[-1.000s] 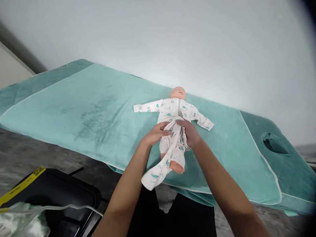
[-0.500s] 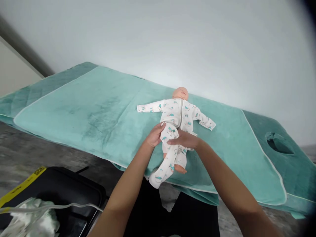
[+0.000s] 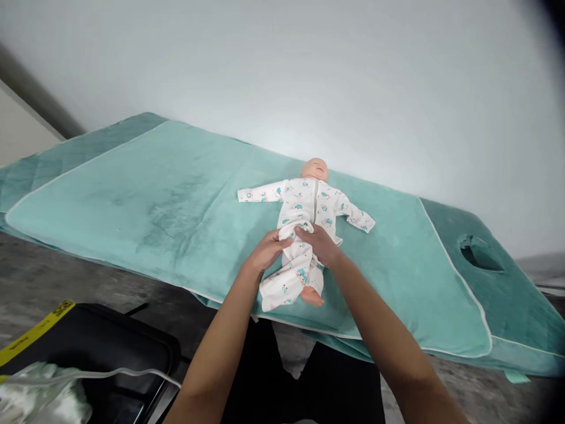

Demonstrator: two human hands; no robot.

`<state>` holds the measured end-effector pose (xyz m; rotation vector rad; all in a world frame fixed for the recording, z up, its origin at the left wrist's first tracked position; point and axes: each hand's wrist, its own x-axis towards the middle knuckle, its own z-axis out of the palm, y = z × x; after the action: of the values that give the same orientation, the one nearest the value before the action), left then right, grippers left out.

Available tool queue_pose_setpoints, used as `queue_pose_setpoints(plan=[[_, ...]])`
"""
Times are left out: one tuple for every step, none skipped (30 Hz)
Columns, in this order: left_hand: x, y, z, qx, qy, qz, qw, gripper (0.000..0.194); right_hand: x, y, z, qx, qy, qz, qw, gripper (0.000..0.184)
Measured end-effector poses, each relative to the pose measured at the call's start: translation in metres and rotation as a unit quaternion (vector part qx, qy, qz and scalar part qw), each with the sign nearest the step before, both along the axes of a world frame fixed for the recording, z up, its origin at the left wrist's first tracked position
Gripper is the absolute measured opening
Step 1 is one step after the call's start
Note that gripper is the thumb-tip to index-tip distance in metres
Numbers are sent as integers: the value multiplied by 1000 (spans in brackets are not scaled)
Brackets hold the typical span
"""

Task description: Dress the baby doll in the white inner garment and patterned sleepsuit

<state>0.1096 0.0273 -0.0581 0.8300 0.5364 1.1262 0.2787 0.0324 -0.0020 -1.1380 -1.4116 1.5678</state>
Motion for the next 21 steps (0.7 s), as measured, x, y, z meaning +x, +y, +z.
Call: queue_pose_setpoints(plan=[[0,0,-4,-8,-26,15,1000,45,2,0,1,25,-30,36,999,46],[0,1,-7,-16,-47,26,998,44,4,1,3,43,-64,79,994,45],[1,1,-8,-25,-61,34,997,41,7,1,5,51,-98,125,986,46],[1,2,-8,-34,-69,41,996,39,10,0,7,49,-126,166,977,47],[2,2,-7,-43,-73,46,995,38,11,0,8,37,-143,196,969,48],[3,1,-4,-51,-72,52,995,37,12,-1,9,19,-144,207,967,48],[5,1,-1,-57,-68,60,994,38,13,-2,9,-1,-125,198,972,48],[6,0,2,-60,-61,69,994,39,12,-3,9,-23,-89,174,980,48],[7,-1,5,-61,-50,77,994,41,10,-4,7,-45,-42,140,988,48],[8,-3,8,-59,-36,82,994,42,8,-5,4,-62,8,101,993,48],[9,-4,10,-53,-19,85,995,43,6,-5,1,-73,51,63,994,48],[10,-4,10,-44,0,85,995,44,4,-5,-2,-76,85,30,993,47],[10,-5,11,-32,22,80,996,47,2,-6,-5,-73,109,3,991,46],[10,-6,10,-17,48,73,996,51,1,-6,-7,-68,123,-17,990,44],[10,-7,10,-3,73,65,995,55,1,-6,-10,-60,130,-30,989,43],[10,-8,9,9,97,59,994,58,1,-6,-11,-51,129,-36,990,43],[10,-9,8,15,114,56,992,58,2,-6,-12,-43,123,-33,991,43],[10,-10,7,14,121,56,991,56,4,-6,-12,-34,108,-22,993,43],[11,-11,6,7,117,59,991,51,6,-7,-12,-24,87,-3,996,43],[11,-11,6,-3,103,66,993,48,8,-7,-11,-11,63,22,998,44],[12,-12,5,-13,80,77,994,46,10,-7,-10,6,35,51,998,44]])
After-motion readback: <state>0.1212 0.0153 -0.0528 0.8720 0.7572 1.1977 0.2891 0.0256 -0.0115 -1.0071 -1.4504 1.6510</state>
